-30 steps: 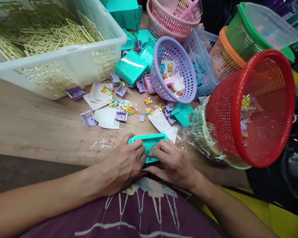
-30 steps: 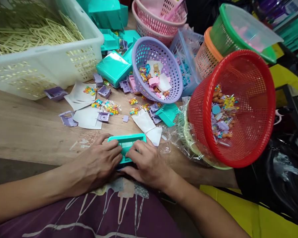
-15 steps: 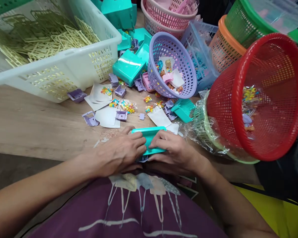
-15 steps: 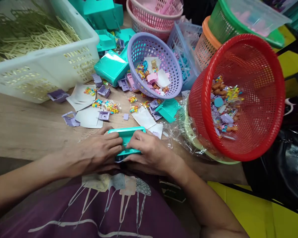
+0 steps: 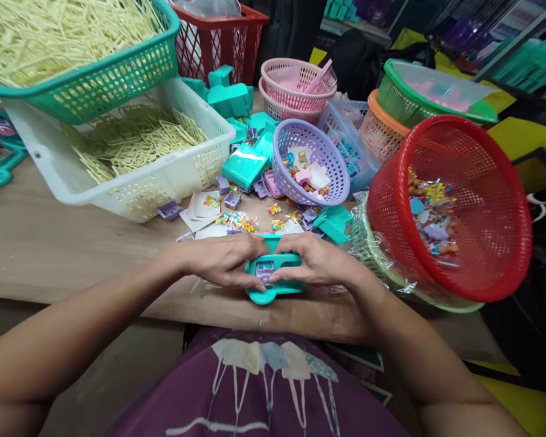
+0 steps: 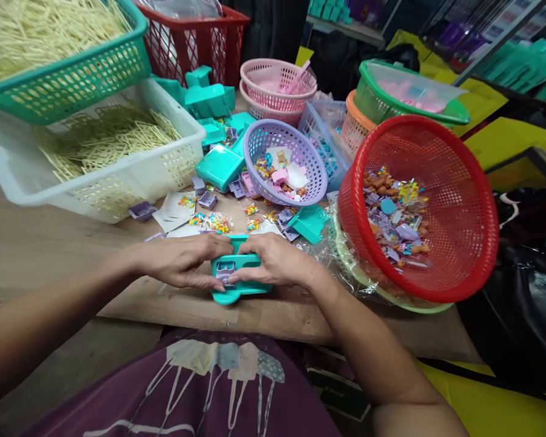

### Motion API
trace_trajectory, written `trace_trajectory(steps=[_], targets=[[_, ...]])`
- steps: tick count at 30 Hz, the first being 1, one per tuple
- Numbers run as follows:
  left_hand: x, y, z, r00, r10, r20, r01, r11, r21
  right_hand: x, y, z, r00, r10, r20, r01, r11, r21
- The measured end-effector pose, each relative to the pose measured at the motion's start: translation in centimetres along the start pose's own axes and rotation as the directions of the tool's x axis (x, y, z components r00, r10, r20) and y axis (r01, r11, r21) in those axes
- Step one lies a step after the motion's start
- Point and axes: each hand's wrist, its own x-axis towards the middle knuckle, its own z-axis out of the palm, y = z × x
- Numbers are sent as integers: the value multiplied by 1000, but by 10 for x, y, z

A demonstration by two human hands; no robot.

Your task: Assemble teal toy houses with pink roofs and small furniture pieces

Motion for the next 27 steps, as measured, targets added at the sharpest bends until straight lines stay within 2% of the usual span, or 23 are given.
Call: trace_trajectory(steps=[3,7,11,15,21,24,27], targets=[[0,-4,-2,992,37,123,-31,998,-49,1,4,-1,999,35,-3,-35,999,19],[-7,3,3,999,36,17,-35,999,-39,-1,7,0,999,-47,-18,47,999,10],[-17,15,14,997,41,-67,-30,986,166,-2,3,8,981,-172,-89,157,976,-153],[-21,17,22,996,8,-91,24,941,337,0,5,29,963,-191,-190,108,920,-377],[-19,5,34,997,-14,-76,39,939,342,3,26,61,949,-208,-235,50,839,-542],[-15,-1,35,997,3,-77,24,933,359,6,29,59,957,-183,-226,26,827,-562],[-8,-6,33,996,-7,-87,41,914,403,9,27,45,973,-145,-179,26,842,-539]])
